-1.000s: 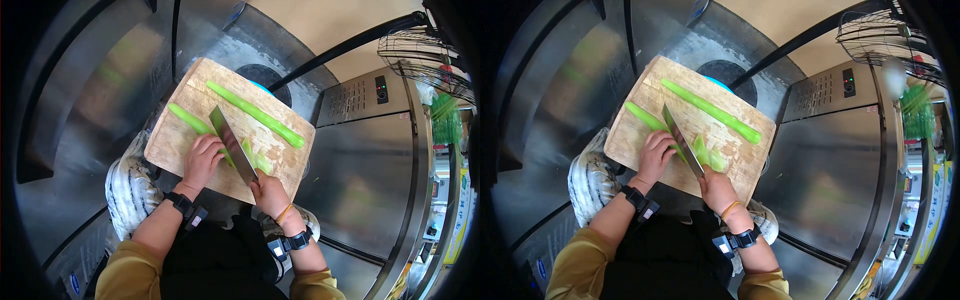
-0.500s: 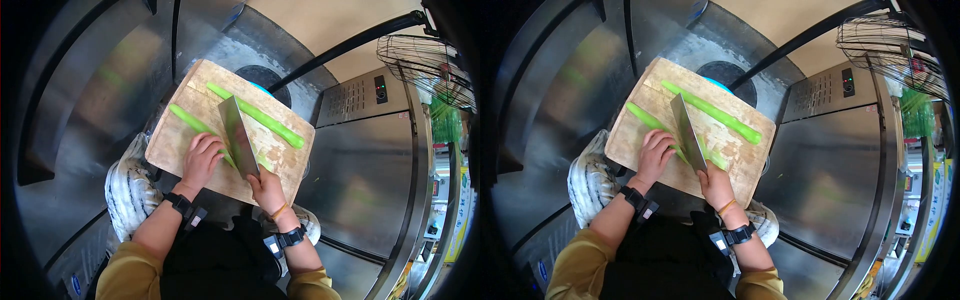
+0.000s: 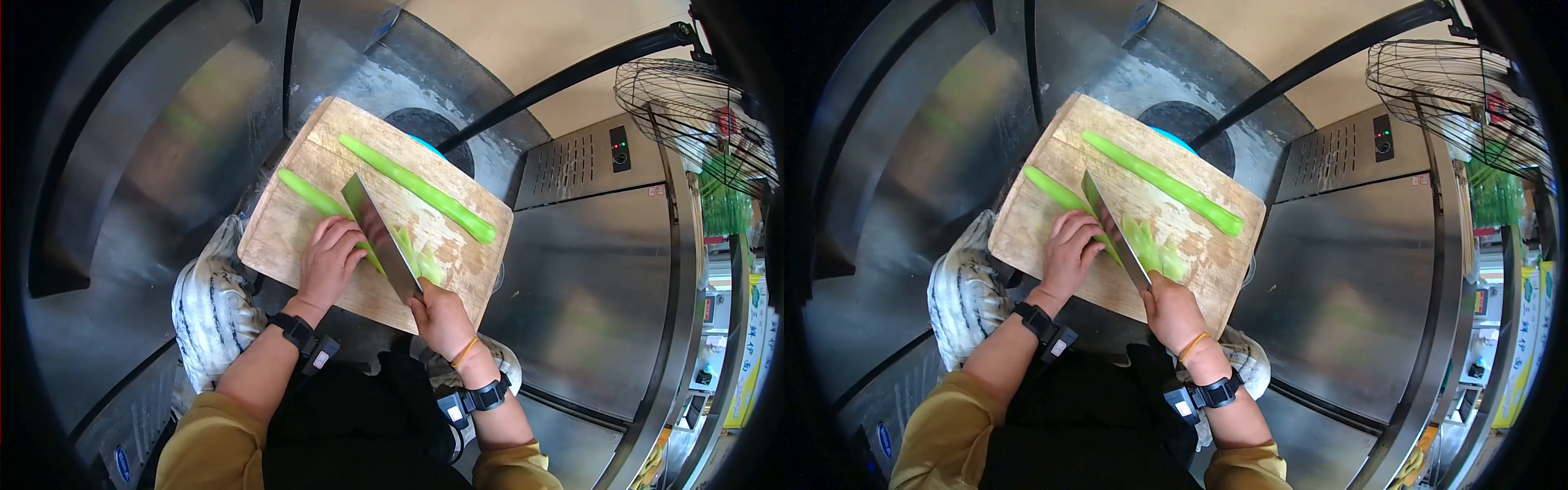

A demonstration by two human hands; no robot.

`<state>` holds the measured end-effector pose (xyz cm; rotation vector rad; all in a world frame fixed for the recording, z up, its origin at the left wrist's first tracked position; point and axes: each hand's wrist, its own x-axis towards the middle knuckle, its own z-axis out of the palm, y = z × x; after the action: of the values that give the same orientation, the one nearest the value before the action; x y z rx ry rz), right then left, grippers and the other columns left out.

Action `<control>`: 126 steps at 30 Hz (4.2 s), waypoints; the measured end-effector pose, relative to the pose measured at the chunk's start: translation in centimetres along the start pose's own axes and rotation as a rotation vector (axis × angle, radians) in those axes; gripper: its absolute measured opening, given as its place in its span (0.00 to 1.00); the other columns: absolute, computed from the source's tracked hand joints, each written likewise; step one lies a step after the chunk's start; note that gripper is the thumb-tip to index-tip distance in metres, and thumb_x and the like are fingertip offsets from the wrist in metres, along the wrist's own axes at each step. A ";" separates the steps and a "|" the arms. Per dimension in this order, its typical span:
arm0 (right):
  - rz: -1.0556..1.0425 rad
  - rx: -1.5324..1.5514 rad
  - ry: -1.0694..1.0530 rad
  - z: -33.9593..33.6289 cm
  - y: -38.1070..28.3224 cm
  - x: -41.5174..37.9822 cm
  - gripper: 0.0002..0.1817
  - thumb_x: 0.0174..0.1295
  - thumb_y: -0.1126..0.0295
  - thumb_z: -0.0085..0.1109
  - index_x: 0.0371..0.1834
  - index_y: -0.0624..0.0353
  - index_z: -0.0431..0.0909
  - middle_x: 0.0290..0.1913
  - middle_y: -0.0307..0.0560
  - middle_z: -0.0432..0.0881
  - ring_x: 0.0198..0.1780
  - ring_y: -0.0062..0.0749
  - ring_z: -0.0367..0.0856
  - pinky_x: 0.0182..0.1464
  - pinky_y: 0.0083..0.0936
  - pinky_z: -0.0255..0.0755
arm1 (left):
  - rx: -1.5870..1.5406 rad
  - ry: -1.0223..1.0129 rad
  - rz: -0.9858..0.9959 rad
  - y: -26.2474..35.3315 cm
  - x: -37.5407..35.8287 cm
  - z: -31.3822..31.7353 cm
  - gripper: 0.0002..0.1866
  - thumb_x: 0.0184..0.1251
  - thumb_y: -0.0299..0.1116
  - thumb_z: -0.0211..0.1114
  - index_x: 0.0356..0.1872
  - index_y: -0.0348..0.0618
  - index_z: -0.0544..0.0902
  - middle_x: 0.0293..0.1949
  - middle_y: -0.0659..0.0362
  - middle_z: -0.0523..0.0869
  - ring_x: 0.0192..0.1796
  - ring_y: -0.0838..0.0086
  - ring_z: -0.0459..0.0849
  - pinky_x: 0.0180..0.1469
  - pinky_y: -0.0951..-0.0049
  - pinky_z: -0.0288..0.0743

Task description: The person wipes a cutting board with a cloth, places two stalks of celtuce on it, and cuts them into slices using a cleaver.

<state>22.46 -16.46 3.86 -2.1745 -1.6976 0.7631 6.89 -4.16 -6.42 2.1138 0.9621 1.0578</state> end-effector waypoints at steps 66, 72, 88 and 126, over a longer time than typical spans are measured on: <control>0.129 0.175 0.017 3.4 3.6 1.0 0.11 0.62 0.73 0.58 0.47 0.64 0.75 0.33 0.66 0.82 0.38 0.63 0.81 0.41 0.46 0.76 | 0.147 -0.226 -0.032 -1.2 1.1 -1.7 0.22 0.46 0.24 0.73 0.47 0.50 0.84 0.55 0.66 0.81 0.66 0.60 0.70 0.66 0.56 0.64; 0.143 0.170 0.018 3.5 3.5 0.4 0.11 0.62 0.73 0.58 0.46 0.64 0.75 0.32 0.66 0.82 0.38 0.63 0.81 0.40 0.47 0.76 | 0.091 -0.155 0.016 -0.7 -0.3 -1.3 0.21 0.46 0.25 0.73 0.45 0.49 0.85 0.53 0.65 0.82 0.66 0.60 0.71 0.65 0.56 0.66; 0.059 0.046 0.022 1.2 0.1 -2.8 0.07 0.63 0.73 0.58 0.41 0.63 0.72 0.32 0.65 0.80 0.38 0.64 0.80 0.40 0.50 0.74 | 0.000 -0.001 0.068 -1.5 -1.1 -0.4 0.10 0.48 0.27 0.71 0.34 0.44 0.85 0.44 0.62 0.83 0.58 0.61 0.77 0.58 0.61 0.73; 0.015 -0.041 0.052 3.7 1.7 2.3 0.12 0.62 0.72 0.59 0.46 0.65 0.74 0.32 0.68 0.81 0.36 0.65 0.81 0.40 0.49 0.75 | -0.009 0.012 0.050 -1.5 -0.8 -0.2 0.11 0.47 0.30 0.73 0.34 0.45 0.84 0.43 0.63 0.83 0.55 0.62 0.78 0.57 0.61 0.73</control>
<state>22.21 -15.06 -0.58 -2.2165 -1.6873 0.6749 5.89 -3.91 -7.76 2.1364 0.9125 1.0987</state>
